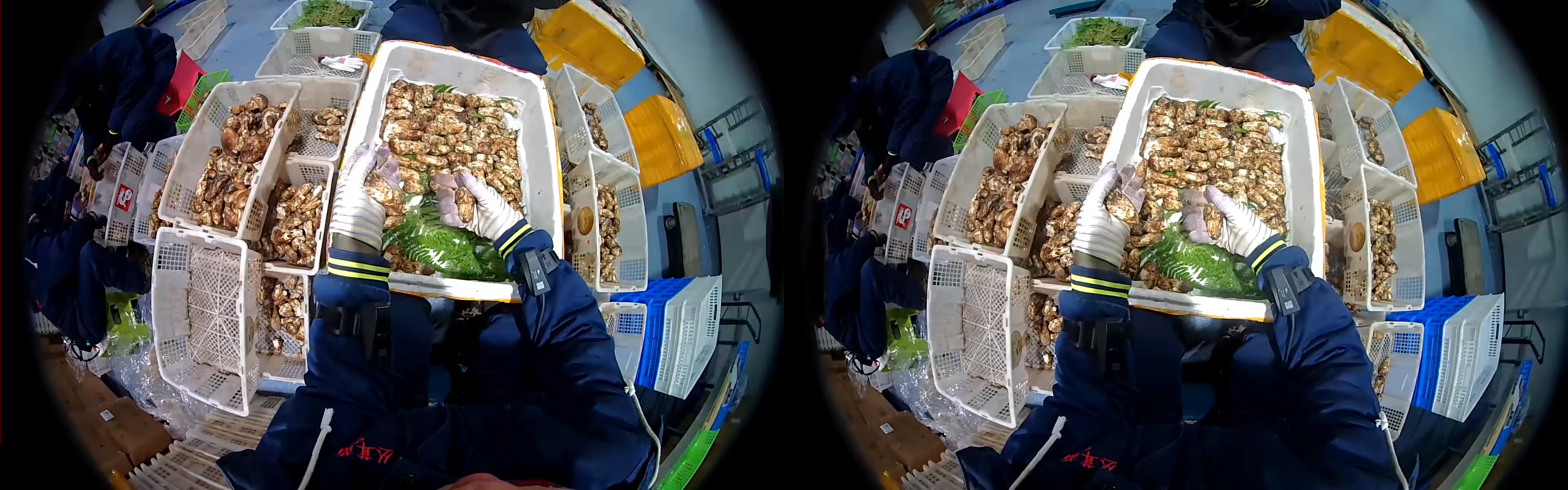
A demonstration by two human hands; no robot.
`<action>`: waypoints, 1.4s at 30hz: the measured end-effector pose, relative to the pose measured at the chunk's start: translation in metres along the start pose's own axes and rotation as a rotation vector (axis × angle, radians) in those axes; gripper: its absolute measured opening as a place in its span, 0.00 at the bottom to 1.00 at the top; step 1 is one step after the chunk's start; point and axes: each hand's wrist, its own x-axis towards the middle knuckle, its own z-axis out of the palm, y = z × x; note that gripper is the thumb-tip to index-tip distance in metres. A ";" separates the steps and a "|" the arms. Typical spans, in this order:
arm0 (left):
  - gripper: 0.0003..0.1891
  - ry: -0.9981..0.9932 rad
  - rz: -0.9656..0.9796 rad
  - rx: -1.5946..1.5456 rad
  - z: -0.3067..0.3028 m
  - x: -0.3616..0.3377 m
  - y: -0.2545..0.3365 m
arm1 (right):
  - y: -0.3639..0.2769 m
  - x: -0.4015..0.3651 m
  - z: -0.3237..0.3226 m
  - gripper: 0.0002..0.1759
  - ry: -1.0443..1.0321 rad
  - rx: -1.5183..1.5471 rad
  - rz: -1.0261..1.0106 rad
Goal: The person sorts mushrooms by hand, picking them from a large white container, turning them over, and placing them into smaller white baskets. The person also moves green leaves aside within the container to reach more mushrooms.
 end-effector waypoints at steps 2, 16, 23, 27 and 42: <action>0.15 0.019 0.022 0.022 0.006 -0.004 0.001 | 0.001 0.002 -0.007 0.27 0.113 0.000 -0.025; 0.23 -0.300 0.273 1.317 0.034 -0.028 -0.063 | 0.016 0.004 0.049 0.31 0.318 -0.013 -0.685; 0.15 -0.257 -0.163 0.484 0.037 -0.033 -0.065 | 0.019 0.001 0.046 0.29 0.237 -0.189 -0.686; 0.13 -0.260 -0.029 0.520 0.033 -0.030 -0.070 | 0.018 0.002 0.045 0.30 0.148 -0.114 -0.636; 0.37 -0.409 0.203 0.903 0.049 -0.044 -0.073 | -0.004 -0.058 0.032 0.25 0.529 0.290 -0.569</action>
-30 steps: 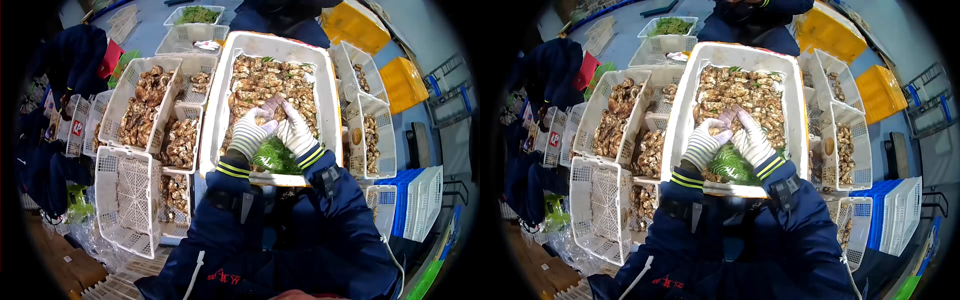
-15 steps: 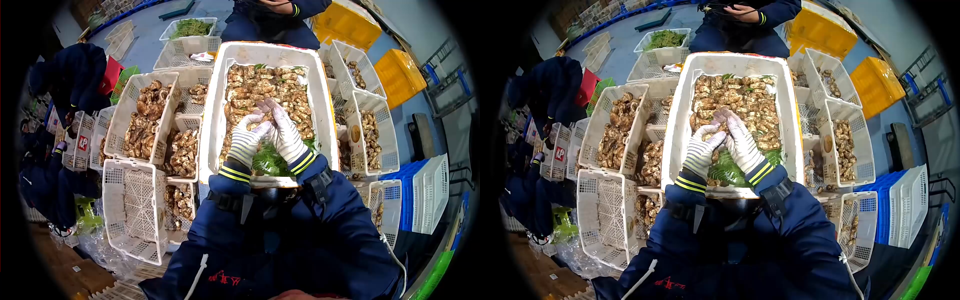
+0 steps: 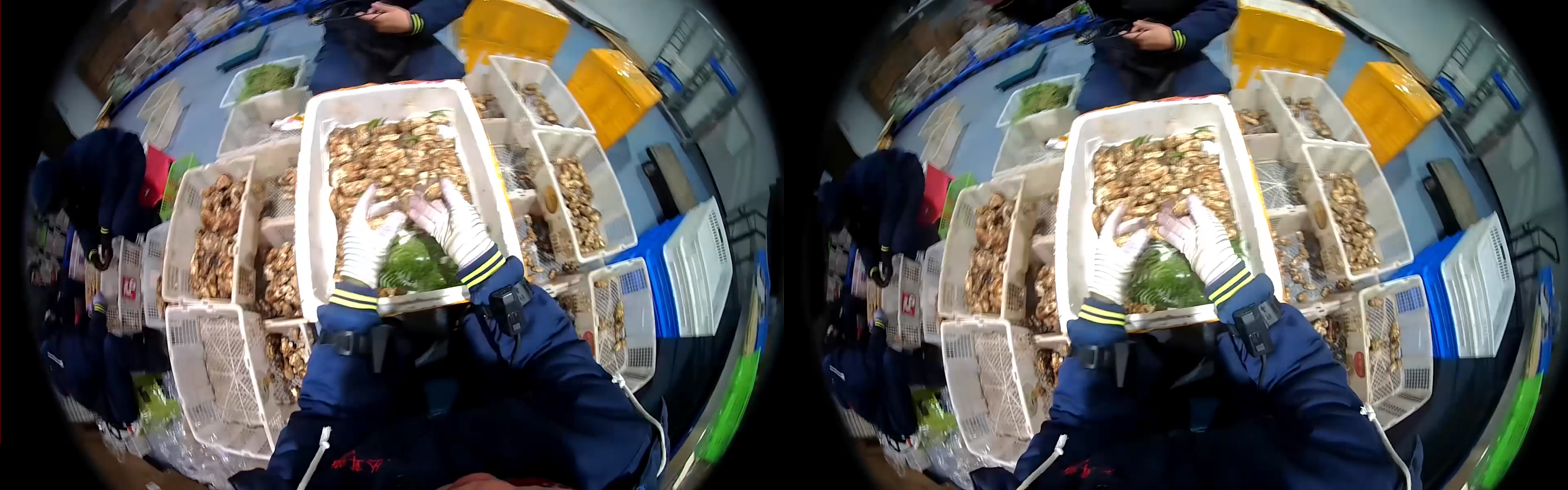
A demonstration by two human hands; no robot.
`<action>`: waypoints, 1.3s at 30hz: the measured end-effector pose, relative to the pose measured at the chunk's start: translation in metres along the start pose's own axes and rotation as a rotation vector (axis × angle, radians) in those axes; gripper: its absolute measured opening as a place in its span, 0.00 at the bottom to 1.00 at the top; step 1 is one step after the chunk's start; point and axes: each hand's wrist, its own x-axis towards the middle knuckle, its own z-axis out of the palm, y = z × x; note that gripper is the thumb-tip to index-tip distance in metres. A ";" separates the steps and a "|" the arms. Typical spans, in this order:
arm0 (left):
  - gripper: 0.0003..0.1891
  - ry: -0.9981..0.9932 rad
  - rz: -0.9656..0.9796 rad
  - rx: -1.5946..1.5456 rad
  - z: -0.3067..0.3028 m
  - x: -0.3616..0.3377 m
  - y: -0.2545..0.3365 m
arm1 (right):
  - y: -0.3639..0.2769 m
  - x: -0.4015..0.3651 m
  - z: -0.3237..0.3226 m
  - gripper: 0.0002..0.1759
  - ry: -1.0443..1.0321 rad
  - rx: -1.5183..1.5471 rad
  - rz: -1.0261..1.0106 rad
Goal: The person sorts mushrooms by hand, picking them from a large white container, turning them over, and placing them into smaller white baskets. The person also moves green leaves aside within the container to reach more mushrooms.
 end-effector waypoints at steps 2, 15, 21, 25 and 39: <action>0.36 0.061 -0.163 -0.118 -0.008 0.005 -0.009 | -0.029 -0.009 -0.010 0.26 0.121 0.114 -0.126; 0.15 0.721 -0.086 -0.660 -0.059 0.013 -0.008 | -0.073 0.020 -0.041 0.27 0.121 -0.179 -0.523; 0.11 0.847 -0.020 -0.684 -0.059 0.010 0.002 | 0.042 0.056 -0.009 0.23 -0.775 -1.694 -0.209; 0.14 0.810 -0.064 -0.797 -0.074 0.016 -0.011 | 0.112 0.083 -0.010 0.29 -1.195 -2.238 0.175; 0.10 0.695 -0.110 -0.801 -0.059 0.014 0.002 | 0.165 0.107 -0.051 0.37 -1.194 -2.141 0.302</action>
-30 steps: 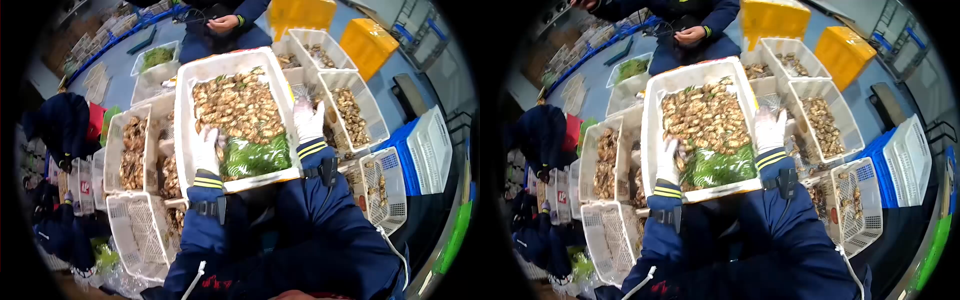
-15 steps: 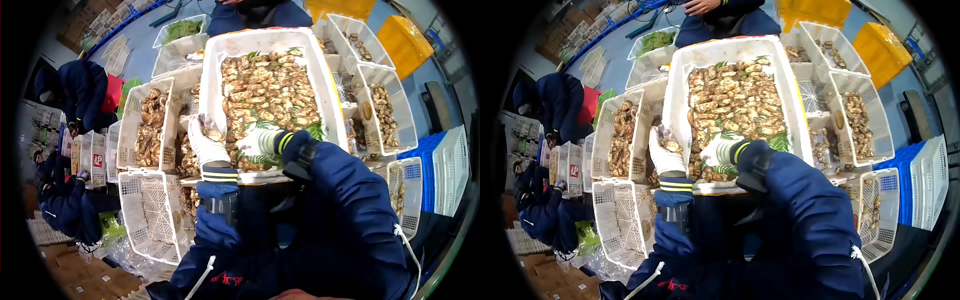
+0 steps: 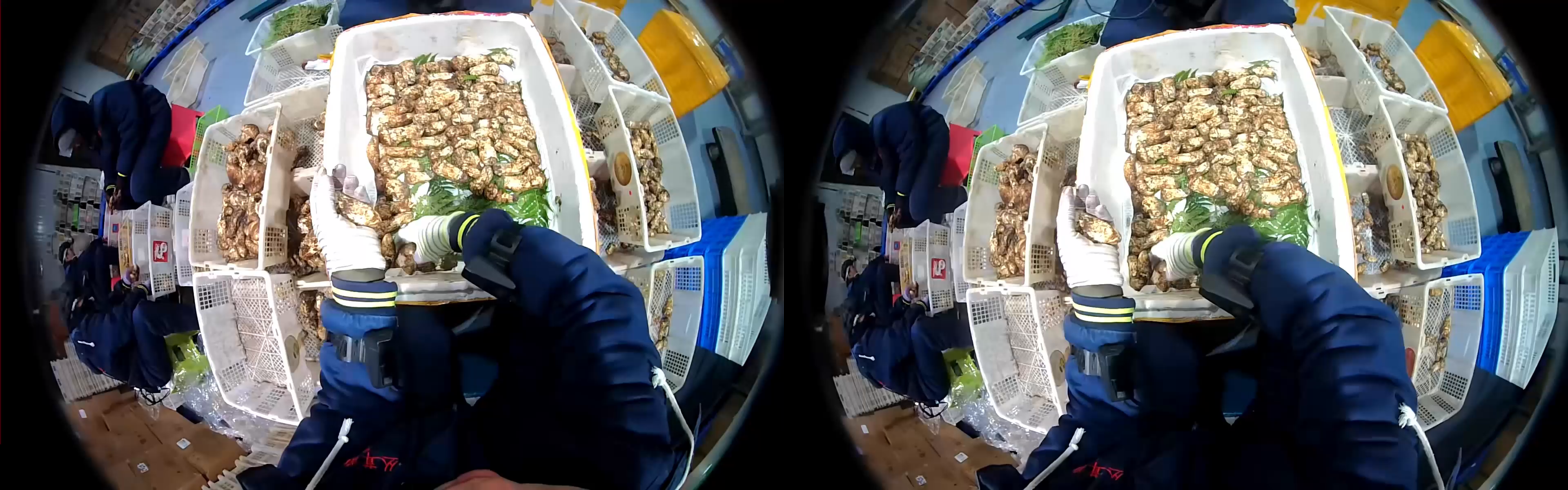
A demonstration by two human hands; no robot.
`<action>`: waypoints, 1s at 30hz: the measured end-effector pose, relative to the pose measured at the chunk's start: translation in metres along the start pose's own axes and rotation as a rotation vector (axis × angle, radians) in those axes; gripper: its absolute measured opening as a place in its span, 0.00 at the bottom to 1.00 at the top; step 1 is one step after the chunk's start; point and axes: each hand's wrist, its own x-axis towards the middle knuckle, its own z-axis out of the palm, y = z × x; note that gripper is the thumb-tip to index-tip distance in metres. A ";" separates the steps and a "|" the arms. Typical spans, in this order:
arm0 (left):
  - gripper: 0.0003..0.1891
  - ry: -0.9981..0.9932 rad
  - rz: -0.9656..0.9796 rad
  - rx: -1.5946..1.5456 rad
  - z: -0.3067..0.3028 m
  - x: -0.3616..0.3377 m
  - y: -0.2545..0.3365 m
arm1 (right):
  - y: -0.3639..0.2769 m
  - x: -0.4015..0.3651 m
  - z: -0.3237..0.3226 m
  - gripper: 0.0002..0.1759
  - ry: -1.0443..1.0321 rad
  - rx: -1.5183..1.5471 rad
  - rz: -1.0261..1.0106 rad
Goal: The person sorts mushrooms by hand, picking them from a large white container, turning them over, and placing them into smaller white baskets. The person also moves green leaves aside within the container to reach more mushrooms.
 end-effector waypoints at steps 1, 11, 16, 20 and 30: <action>0.10 -0.010 -0.011 -0.004 -0.001 0.001 -0.001 | -0.002 -0.012 -0.003 0.29 0.118 0.015 0.001; 0.13 -0.018 0.011 0.088 0.006 -0.005 -0.001 | 0.002 -0.040 0.008 0.17 -0.075 -0.205 -0.011; 0.10 -0.023 0.003 0.095 0.008 -0.008 -0.002 | -0.001 -0.032 0.010 0.19 -0.073 -0.149 0.033; 0.10 -0.027 -0.005 0.122 0.009 -0.007 -0.003 | 0.003 -0.037 0.009 0.20 -0.108 -0.173 0.094; 0.14 -0.086 0.002 0.166 0.008 -0.009 -0.002 | -0.002 -0.061 0.007 0.22 -0.281 -0.192 0.209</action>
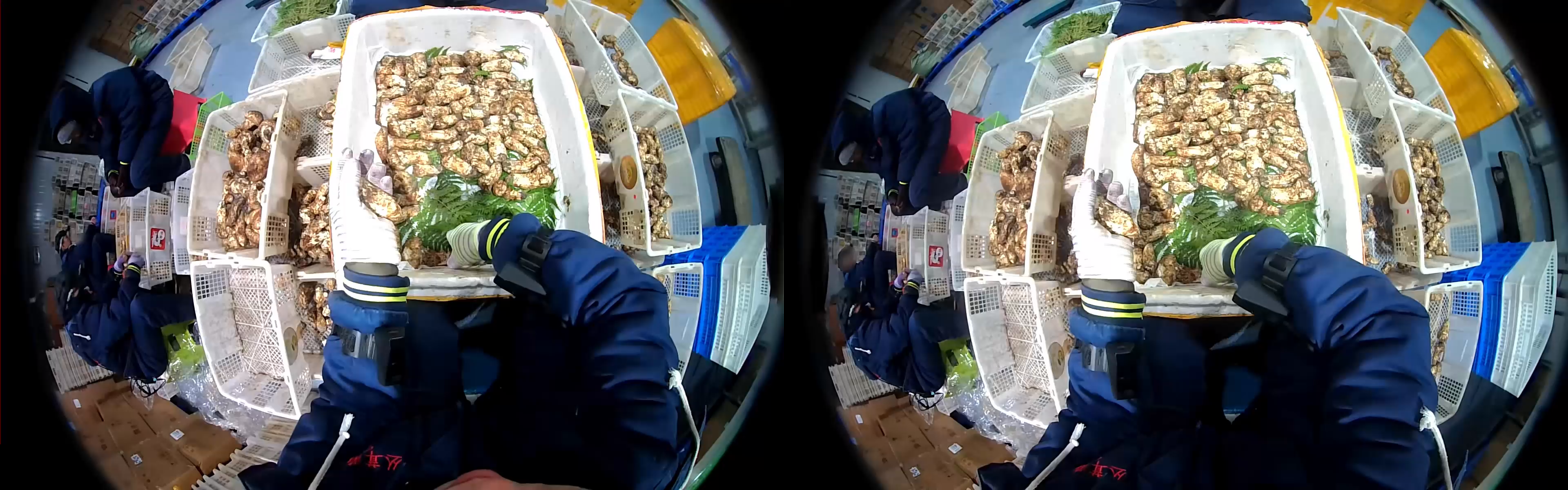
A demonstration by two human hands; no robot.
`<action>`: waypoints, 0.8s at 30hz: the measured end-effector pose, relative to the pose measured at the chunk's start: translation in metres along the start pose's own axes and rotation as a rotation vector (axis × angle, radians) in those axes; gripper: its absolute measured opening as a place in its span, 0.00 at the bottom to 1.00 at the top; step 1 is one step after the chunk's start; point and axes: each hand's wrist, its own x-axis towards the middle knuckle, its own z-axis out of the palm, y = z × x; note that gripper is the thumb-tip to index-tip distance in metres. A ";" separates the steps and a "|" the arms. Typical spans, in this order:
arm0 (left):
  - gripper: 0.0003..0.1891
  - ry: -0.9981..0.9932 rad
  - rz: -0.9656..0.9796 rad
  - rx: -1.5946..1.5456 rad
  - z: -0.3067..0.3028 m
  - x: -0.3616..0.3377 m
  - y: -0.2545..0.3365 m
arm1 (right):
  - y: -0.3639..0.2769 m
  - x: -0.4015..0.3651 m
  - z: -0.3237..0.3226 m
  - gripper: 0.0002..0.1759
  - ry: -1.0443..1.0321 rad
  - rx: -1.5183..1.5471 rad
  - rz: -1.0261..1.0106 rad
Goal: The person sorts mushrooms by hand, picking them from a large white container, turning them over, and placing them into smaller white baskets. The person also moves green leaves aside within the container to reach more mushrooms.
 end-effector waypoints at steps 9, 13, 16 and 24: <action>0.15 -0.046 0.033 0.048 -0.002 0.000 -0.002 | 0.019 -0.011 -0.014 0.35 -0.288 0.967 0.071; 0.16 -0.064 -0.023 -0.020 -0.003 0.004 -0.003 | 0.007 -0.029 -0.019 0.42 -0.212 0.743 0.028; 0.16 -0.047 -0.036 -0.044 -0.004 0.006 -0.005 | 0.003 -0.024 -0.023 0.41 -0.225 0.525 0.079; 0.14 0.092 0.098 0.049 -0.003 0.005 -0.002 | -0.002 -0.107 -0.059 0.27 0.251 0.567 -0.023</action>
